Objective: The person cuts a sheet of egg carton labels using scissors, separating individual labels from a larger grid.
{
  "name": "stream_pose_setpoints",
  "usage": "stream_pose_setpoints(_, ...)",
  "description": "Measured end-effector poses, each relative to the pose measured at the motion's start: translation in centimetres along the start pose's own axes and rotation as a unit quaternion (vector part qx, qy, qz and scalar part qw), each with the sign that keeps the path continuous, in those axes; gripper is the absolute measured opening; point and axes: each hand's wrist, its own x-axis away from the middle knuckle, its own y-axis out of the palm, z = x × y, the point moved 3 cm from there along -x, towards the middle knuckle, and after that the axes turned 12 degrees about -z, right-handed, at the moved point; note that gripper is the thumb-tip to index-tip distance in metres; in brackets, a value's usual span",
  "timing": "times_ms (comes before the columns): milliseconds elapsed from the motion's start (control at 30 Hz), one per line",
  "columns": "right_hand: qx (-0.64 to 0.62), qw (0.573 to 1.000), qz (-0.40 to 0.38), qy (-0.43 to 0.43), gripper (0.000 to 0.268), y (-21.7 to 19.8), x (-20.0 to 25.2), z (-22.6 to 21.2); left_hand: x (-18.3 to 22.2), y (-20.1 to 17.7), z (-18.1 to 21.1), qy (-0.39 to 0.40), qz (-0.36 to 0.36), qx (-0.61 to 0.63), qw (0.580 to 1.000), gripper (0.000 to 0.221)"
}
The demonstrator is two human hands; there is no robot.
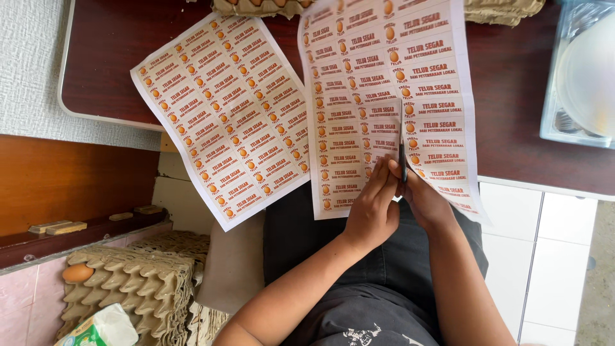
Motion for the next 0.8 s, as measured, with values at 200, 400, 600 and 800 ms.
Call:
stream_pose_setpoints(200, 0.026, 0.999, -0.002, 0.024, 0.032, -1.7, -0.5, 0.6, 0.0, -0.5, 0.6, 0.029, 0.022, -0.013, 0.999, 0.067)
stream_pose_setpoints(400, -0.039, 0.999, 0.002, -0.015, 0.026, -1.3, 0.0, -0.1, -0.9, -1.7, 1.6, 0.053, 0.046, -0.009, 0.997, 0.065)
stream_pose_setpoints(600, -0.089, 0.994, -0.029, -0.054, 0.025, -0.1, 0.4, -1.5, -2.2, -3.7, -1.1, 0.028, 0.075, 0.026, 0.996, 0.029)
stream_pose_setpoints(800, -0.134, 0.987, -0.071, -0.058, 0.015, 2.1, 1.6, -4.0, -7.5, -12.2, -3.4, -0.321, 0.098, 0.122, 0.934, 0.105)
